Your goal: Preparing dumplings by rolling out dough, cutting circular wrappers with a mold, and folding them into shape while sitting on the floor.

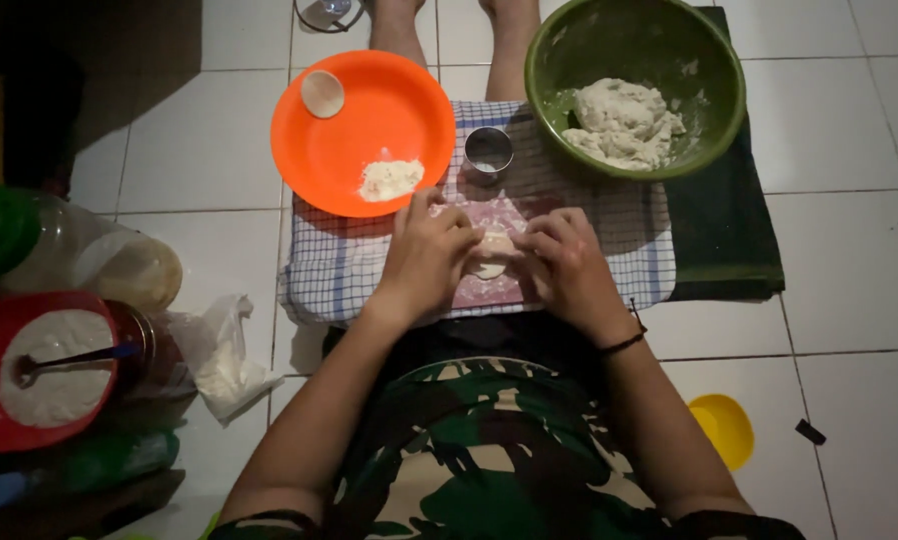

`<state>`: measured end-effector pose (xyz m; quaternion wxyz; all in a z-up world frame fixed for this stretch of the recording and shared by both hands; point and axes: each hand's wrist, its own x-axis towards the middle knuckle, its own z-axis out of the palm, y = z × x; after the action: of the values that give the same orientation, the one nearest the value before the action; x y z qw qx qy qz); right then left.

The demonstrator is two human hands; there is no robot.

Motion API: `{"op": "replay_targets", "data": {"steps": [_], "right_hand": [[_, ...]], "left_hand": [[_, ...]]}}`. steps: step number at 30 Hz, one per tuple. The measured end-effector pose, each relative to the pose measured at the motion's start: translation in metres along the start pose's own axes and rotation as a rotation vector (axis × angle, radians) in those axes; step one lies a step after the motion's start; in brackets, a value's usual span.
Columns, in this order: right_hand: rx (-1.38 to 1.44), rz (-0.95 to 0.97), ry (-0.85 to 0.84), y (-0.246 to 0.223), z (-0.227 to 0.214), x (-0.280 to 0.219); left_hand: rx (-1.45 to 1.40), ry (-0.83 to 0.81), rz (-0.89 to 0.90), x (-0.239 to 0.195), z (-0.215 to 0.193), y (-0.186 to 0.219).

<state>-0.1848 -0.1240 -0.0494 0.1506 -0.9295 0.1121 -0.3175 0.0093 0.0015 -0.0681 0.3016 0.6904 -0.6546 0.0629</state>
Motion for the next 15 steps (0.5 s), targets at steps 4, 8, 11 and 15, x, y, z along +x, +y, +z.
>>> {"op": "replay_targets", "data": {"steps": [4, 8, 11, 15], "right_hand": [[-0.081, 0.011, -0.065, 0.001, -0.007, 0.011], [-0.138, 0.102, -0.149, 0.009, 0.0, 0.013], [-0.123, 0.098, -0.141, 0.016, 0.005, 0.013], [-0.145, 0.033, -0.055, 0.017, 0.01, 0.003]], "left_hand": [[0.064, -0.016, -0.012, 0.011, 0.005, -0.011], [0.11, -0.014, -0.019, 0.021, 0.011, -0.019], [0.121, -0.014, -0.018, 0.023, 0.014, -0.022], [0.088, -0.026, -0.025, 0.014, 0.011, -0.016]]}}
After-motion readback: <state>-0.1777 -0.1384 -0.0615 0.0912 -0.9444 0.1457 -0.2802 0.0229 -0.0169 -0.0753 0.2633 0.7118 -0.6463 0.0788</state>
